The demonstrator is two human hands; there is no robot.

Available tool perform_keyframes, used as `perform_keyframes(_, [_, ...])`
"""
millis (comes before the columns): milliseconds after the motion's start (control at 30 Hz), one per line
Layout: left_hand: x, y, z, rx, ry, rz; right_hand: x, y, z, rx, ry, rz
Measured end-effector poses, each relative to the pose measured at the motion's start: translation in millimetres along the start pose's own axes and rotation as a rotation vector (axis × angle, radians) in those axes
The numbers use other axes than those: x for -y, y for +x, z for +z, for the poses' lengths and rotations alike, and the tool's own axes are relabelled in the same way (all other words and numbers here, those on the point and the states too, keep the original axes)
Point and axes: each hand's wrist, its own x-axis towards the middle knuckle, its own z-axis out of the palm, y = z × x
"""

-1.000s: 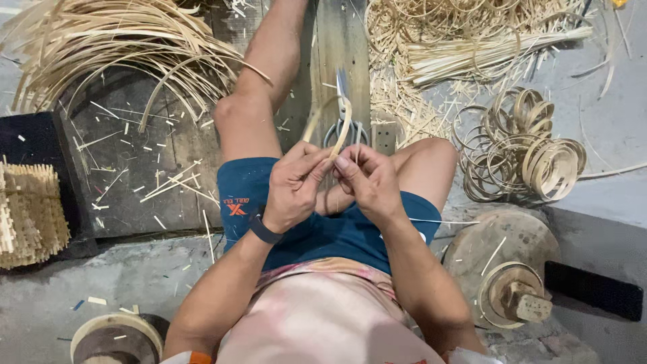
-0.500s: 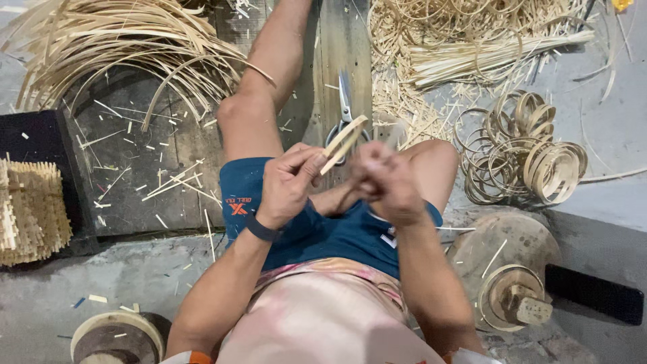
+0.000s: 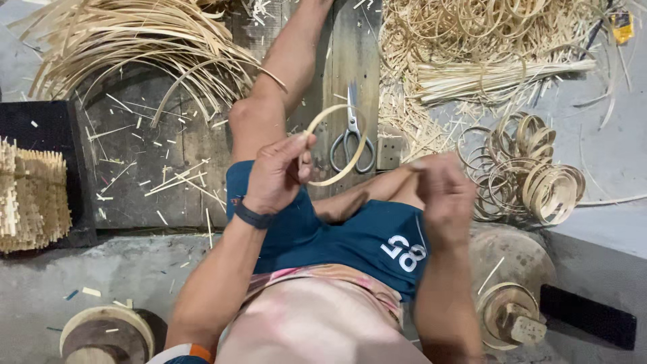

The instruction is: The person sits on the floor and weaves thin bamboo strips around a circular bamboo ring to form a basket rim. They use scissors to trim excess material and tie off the ends, then place the finished rim aside.

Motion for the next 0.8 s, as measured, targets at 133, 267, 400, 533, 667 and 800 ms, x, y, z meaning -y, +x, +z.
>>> perform_keyframes(133, [5.7,-7.7,15.1,0.055,0.093,0.01,18.0,-1.7,46.7,0.118,0.032,-0.145])
perform_keyframes(267, [5.4,-24.7,28.8,0.115,0.597,0.277,36.8,-2.9,64.4,0.131,-0.109,-0.197])
perform_keyframes(400, [2.5,-35.1,37.5,0.109,0.76,0.473,39.9,-6.6,67.6,0.08,-0.141,-0.154])
perform_keyframes(533, [-0.9,-36.2,42.3,0.1,0.805,0.508,36.2,-9.3,65.8,0.089,-0.138,-0.123])
perform_keyframes(667, [-1.4,-37.5,42.7,0.09,0.737,0.458,32.6,-12.4,66.4,0.11,-0.146,-0.118])
perform_keyframes(800, [-1.5,-37.6,40.8,0.104,0.865,0.538,25.3,-13.4,68.2,0.13,-0.128,-0.115])
